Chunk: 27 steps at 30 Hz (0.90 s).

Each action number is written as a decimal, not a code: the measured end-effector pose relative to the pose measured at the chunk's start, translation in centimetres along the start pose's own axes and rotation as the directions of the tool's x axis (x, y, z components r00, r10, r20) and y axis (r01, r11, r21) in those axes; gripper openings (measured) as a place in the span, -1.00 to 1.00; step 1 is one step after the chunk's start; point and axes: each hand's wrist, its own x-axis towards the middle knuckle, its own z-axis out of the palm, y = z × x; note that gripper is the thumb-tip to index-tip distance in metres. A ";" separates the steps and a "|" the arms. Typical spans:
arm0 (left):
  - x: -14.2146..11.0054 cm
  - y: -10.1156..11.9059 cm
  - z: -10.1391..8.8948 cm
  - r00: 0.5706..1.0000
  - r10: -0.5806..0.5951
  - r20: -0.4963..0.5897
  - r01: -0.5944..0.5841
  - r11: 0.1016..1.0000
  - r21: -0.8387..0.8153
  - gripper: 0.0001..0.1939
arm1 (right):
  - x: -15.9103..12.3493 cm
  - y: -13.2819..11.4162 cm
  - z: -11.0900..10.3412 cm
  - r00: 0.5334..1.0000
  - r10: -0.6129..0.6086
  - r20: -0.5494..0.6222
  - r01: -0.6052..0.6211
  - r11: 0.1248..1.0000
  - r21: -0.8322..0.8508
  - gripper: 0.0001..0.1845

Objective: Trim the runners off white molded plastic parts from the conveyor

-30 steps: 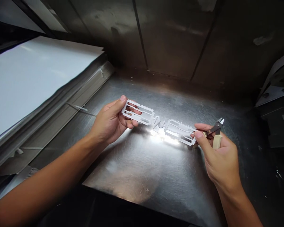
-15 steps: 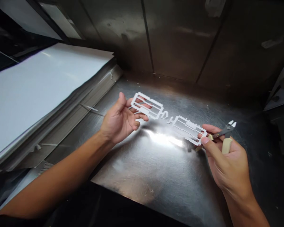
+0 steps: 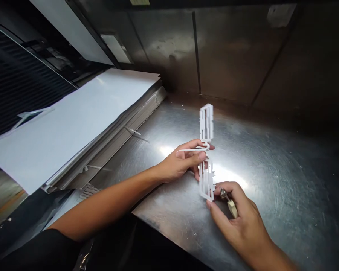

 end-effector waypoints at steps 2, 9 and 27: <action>-0.1 0.3 0.2 1.000 0.019 0.009 -0.019 1.000 -0.010 -0.48 | -0.1 -0.3 -0.5 0.996 -0.037 0.079 0.038 0.999 -0.004 -0.89; -1.2 2.1 -0.6 0.976 -0.138 0.170 0.119 0.986 0.119 -0.64 | 1.0 0.2 -3.9 0.916 0.189 -0.354 -0.158 0.981 0.115 -0.52; -1.5 3.0 -1.1 0.902 -0.210 0.377 0.091 0.946 0.310 -0.72 | 1.8 -0.9 -5.0 0.942 0.303 -0.144 -0.184 0.827 0.532 -0.58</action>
